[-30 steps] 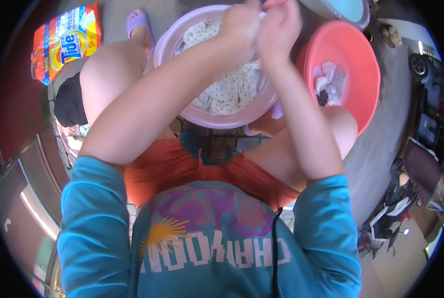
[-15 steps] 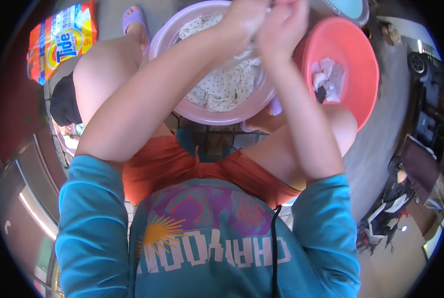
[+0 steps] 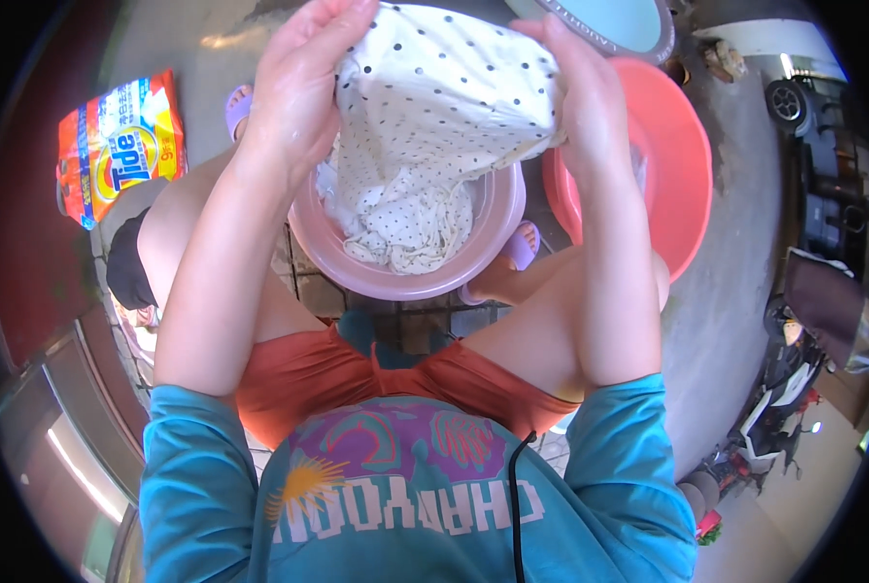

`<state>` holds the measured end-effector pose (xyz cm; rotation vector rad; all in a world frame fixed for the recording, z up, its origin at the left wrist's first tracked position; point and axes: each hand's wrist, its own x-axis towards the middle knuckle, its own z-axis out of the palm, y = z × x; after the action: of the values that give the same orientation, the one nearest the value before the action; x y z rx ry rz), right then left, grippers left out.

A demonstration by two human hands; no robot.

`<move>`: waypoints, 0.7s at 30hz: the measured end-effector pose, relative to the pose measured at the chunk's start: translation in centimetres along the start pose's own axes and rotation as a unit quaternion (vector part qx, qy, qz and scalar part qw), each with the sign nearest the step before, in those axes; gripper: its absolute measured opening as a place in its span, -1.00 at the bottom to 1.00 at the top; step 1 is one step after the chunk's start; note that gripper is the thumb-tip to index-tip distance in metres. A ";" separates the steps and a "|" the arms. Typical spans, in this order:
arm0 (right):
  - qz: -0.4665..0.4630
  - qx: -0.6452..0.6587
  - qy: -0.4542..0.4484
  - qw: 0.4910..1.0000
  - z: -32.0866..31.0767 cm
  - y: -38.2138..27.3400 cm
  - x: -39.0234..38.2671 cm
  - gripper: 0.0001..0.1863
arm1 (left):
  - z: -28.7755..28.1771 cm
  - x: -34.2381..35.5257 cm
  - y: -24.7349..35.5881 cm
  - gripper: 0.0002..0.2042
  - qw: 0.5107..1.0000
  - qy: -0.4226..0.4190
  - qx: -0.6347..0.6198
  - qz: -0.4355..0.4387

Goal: Hand-washing a white polka-dot garment in a pink plastic basin with water and detergent.

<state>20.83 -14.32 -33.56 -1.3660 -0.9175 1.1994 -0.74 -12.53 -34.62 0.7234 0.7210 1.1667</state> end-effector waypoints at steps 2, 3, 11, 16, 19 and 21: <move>0.042 -0.071 -0.089 0.993 -0.1 -0.3 -0.8 -0.76 | -0.1 0.0 0.2 -0.89 0.996 0.016 0.030 0.082; 0.049 -0.109 -0.137 0.983 -0.4 -0.9 -1.2 -0.63 | -0.1 0.0 0.2 -0.89 0.996 0.015 0.032 0.081; 0.002 0.186 -0.173 0.967 0.4 -0.9 -0.8 -0.73 | 0.8 -0.2 0.4 -0.89 0.996 0.004 0.061 0.062; -0.049 0.226 -0.134 0.964 0.2 0.3 0.1 -0.74 | -1.1 0.5 -0.3 -0.76 0.980 -0.112 0.163 0.007; -0.067 0.228 -0.113 0.965 -0.2 -0.1 0.0 -0.79 | -0.4 -0.6 1.2 -0.70 0.912 -0.194 0.355 -0.063; -0.063 0.221 -0.104 0.968 -0.1 -1.2 -0.2 -0.83 | -1.9 -0.4 1.0 -0.61 0.857 -0.223 0.447 -0.130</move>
<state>20.95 -14.38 -32.34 -0.8271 -0.8049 1.3666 -2.89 -12.49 -34.88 1.5585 0.9195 0.3240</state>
